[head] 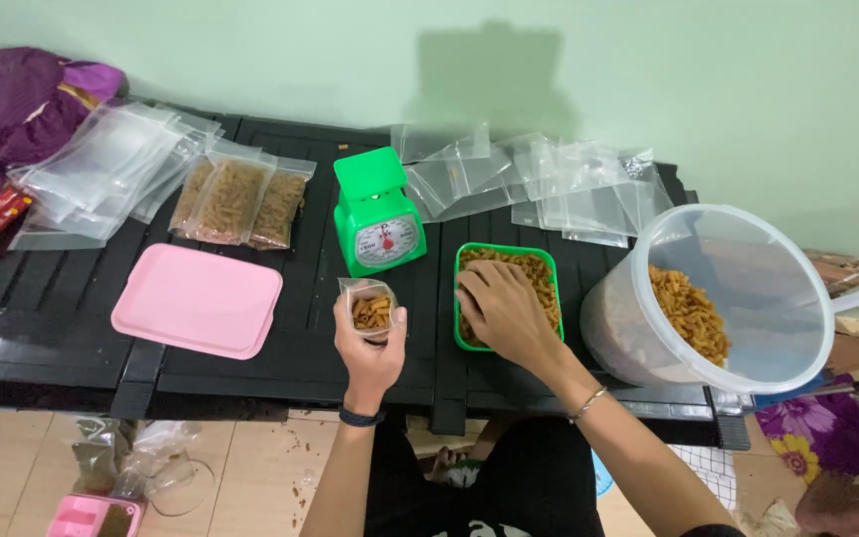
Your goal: Manually portioning and packaging snacks into small plastic bags using a tray and a small cup for measurement.
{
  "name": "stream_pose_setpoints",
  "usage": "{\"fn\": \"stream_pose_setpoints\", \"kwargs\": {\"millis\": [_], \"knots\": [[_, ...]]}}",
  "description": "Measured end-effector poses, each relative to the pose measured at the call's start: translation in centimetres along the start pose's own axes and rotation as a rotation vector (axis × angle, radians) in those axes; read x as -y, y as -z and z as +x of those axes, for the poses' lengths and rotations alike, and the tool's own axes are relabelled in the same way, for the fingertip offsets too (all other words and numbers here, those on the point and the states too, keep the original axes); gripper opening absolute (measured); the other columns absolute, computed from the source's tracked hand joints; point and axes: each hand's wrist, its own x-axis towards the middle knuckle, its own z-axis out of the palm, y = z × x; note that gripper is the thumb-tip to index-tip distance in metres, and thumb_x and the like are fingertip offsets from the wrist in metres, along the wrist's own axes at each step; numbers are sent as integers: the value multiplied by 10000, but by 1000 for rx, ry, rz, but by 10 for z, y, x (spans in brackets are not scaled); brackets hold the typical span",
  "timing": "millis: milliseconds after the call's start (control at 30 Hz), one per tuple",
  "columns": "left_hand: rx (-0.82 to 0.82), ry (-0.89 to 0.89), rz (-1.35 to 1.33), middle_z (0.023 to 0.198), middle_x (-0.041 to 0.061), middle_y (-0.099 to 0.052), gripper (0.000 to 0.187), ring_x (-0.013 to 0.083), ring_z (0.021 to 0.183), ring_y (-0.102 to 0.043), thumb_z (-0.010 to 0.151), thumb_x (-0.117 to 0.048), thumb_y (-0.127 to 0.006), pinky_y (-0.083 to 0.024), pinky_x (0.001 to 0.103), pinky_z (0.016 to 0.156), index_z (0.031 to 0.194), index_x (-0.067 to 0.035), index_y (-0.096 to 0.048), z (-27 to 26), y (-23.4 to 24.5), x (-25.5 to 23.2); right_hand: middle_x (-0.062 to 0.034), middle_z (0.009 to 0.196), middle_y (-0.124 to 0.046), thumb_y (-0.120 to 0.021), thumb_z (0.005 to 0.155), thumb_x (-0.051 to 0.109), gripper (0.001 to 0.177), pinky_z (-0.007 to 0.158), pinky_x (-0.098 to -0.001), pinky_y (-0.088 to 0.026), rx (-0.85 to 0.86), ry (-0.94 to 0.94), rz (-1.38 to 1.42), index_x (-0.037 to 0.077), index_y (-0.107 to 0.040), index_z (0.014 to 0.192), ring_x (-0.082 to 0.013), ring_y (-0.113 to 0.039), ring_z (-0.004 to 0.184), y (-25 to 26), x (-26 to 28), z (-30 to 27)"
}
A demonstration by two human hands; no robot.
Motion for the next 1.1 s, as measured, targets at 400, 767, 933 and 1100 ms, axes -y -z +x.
{"fn": "stream_pose_setpoints", "kwargs": {"millis": [400,767,933,1100], "knots": [[11,-1,-12,982,154,-591,466,264,772,-637,928,-123,-752,-567,452,723,1317,-2,-525,0,-1,-2,-103,1232,-695,-625,1015,214,213,1040,-495,-499,-9,-310,156,122,-725,1180,-339,-649,1206,57,-2,-19],[-2,-15,-19,977,146,-601,462,247,772,-649,914,-116,-764,-567,422,736,1298,2,-536,1,-3,2,-179,1348,-510,-601,1010,430,557,1037,-606,-434,219,-425,219,109,-502,1454,-439,-523,1275,46,5,-8],[0,-3,-16,958,137,-597,434,244,760,-638,913,-121,-767,-565,425,740,1270,-10,-546,1,-3,-2,-123,1223,-521,-555,1028,465,465,916,-538,-502,237,-337,80,130,-573,1351,-401,-605,1150,8,-15,-14],[-17,-28,20,954,139,-600,437,259,760,-649,905,-155,-778,-561,421,733,1245,-6,-548,2,-5,-3,-92,935,-544,-551,1040,308,265,544,-352,-550,85,-231,63,71,-663,1081,-257,-660,737,-4,-27,-10]]}}
